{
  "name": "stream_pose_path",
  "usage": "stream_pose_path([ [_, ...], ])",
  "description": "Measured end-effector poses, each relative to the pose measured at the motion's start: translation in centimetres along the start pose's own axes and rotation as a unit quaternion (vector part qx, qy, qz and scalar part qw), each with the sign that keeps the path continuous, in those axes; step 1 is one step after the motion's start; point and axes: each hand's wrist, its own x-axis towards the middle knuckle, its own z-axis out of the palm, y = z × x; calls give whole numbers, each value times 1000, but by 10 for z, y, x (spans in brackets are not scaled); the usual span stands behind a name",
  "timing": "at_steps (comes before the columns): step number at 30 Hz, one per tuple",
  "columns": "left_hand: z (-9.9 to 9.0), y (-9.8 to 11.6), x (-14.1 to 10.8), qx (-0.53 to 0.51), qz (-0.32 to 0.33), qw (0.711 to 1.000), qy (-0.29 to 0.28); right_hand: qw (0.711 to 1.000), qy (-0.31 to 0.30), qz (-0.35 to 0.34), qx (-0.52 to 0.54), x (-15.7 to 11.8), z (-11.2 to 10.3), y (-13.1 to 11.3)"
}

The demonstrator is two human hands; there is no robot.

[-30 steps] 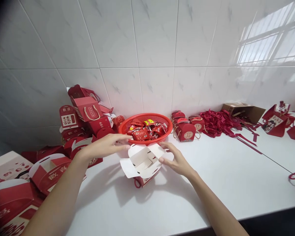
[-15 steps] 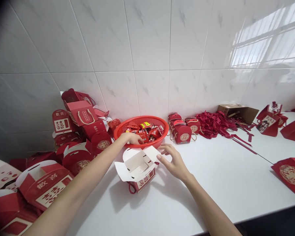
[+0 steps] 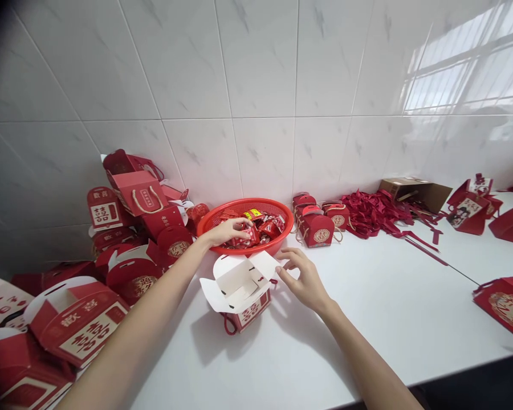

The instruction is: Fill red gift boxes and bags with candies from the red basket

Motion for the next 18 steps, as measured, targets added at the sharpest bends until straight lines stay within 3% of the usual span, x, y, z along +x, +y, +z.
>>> stream_pose_path([
  [4, 1, -1, -2, -181, 40, 981, 53, 999, 27, 31, 28, 4, 2, 4],
  [8, 2, 2, -6, -274, 43, 960, 38, 994, 73, 74, 44, 24, 3, 9],
  [12, 1, 6, -10, -323, 55, 945, 15, 992, 75, 91, 52, 65, 12, 10],
  [15, 1, 6, -12, -344, 78, 936, 10, 989, 37, 117, 85, 99, 28, 10],
  [18, 1, 5, -12, -370, 85, 925, 13, 970, -64, 168, 165, 123, 43, 11],
])
